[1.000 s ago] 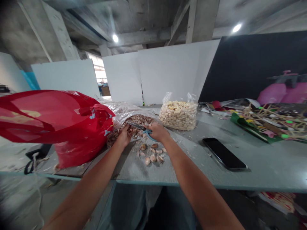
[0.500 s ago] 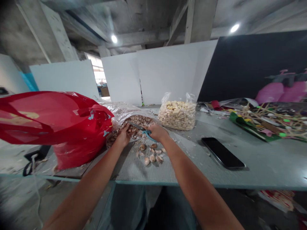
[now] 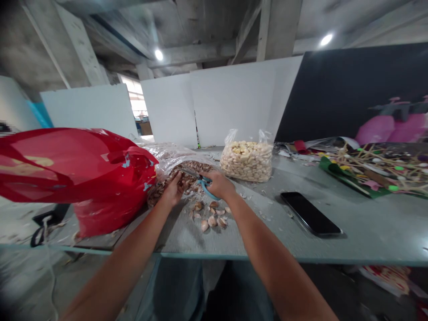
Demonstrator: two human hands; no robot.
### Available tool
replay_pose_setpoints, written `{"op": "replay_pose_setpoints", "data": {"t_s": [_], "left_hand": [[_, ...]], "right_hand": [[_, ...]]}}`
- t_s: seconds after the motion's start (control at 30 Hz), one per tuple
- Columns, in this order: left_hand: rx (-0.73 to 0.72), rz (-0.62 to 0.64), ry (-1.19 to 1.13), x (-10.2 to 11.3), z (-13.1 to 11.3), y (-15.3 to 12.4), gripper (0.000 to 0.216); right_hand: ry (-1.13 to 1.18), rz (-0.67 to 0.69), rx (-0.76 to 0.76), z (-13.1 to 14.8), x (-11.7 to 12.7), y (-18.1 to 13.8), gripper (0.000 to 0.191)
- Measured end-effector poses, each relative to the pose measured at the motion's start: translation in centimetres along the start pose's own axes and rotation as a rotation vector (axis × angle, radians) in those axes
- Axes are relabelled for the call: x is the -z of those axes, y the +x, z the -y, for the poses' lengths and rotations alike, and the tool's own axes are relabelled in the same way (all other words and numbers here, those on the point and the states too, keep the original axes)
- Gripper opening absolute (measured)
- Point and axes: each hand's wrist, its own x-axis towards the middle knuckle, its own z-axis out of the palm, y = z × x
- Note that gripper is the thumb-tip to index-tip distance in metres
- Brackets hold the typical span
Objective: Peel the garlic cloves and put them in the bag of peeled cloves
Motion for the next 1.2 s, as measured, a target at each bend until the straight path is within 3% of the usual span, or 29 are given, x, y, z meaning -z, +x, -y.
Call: {"op": "replay_pose_setpoints", "data": {"t_s": [0.37,0.73,0.93,1.07,1.2], "left_hand": [[-0.012,-0.032,-0.031,0.12,0.18,0.25,0.024],[0.003,0.010,0.027,0.02,0.05,0.02,0.023],[0.009,0.020,0.014,-0.01,0.14,0.09,0.025],[0.004,0.010,-0.002,0.03,0.08,0.07,0.022],[0.009,-0.003,0.024,-0.12,-0.07,-0.15,0.020]], "right_hand": [[-0.191,0.087,0.021,0.11,-0.01,0.05,0.046],[-0.060,0.151,-0.072,0.12,-0.33,0.08,0.044],[0.065,0.058,-0.131,0.23,-0.41,-0.01,0.046],[0.002,0.077,-0.056,0.74,0.05,-0.07,0.048],[-0.091,0.124,-0.077,0.92,0.17,-0.03,0.048]]}}
